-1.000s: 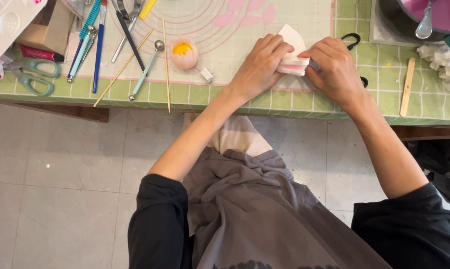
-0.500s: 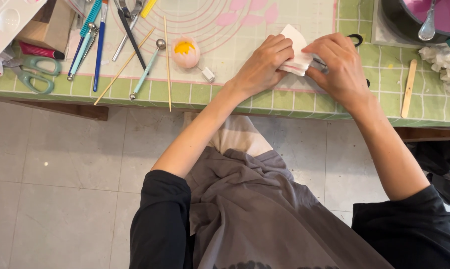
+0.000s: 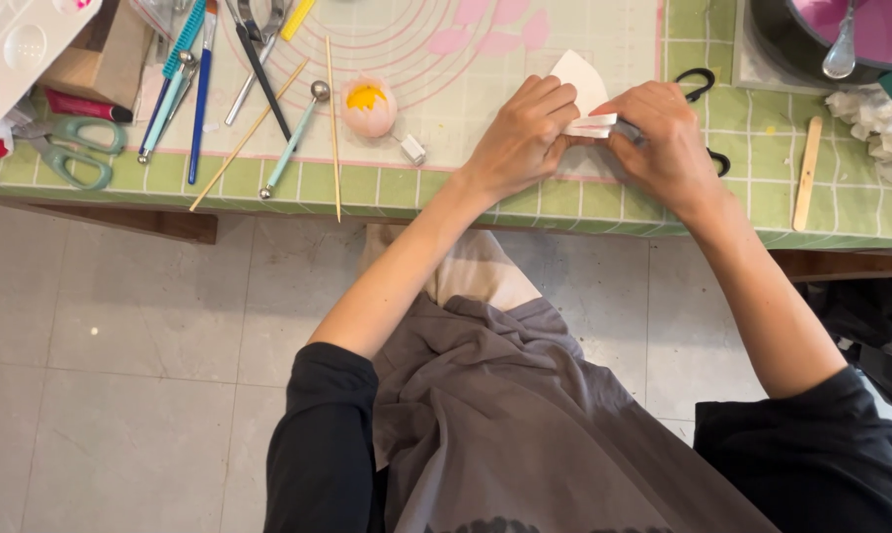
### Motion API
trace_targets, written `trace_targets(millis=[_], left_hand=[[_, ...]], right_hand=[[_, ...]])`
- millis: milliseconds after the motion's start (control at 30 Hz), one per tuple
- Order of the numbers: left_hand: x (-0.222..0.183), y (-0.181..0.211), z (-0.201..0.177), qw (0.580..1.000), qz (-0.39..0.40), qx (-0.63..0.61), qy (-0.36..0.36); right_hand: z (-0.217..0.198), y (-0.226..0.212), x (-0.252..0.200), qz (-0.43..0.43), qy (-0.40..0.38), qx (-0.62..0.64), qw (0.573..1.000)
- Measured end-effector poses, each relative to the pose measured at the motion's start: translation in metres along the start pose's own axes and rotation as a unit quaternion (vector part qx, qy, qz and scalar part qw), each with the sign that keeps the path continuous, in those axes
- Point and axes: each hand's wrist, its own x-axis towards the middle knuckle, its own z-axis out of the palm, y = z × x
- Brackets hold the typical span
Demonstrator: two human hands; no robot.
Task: Use a ball tool to shape wax petals and attach them to a flower base as part of candle making.
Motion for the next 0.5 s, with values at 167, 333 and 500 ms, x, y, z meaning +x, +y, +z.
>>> trace_targets(millis=[167,333,500], left_hand=[[-0.004,-0.007,0.009,1.000,0.001,0.014,0.006],[0.000,0.010,-0.012,1.000,0.010,0.023,-0.001],[0.000,0.023,-0.032,1.000,0.021,-0.007,-0.010]], right_hand=[[-0.026,-0.028,0.007,0.011,-0.019,0.093,0.995],[-0.001,-0.020,-0.006,0.067,0.014,0.102,0.992],[0.006,-0.012,-0.014,0.052,0.033,0.119,0.991]])
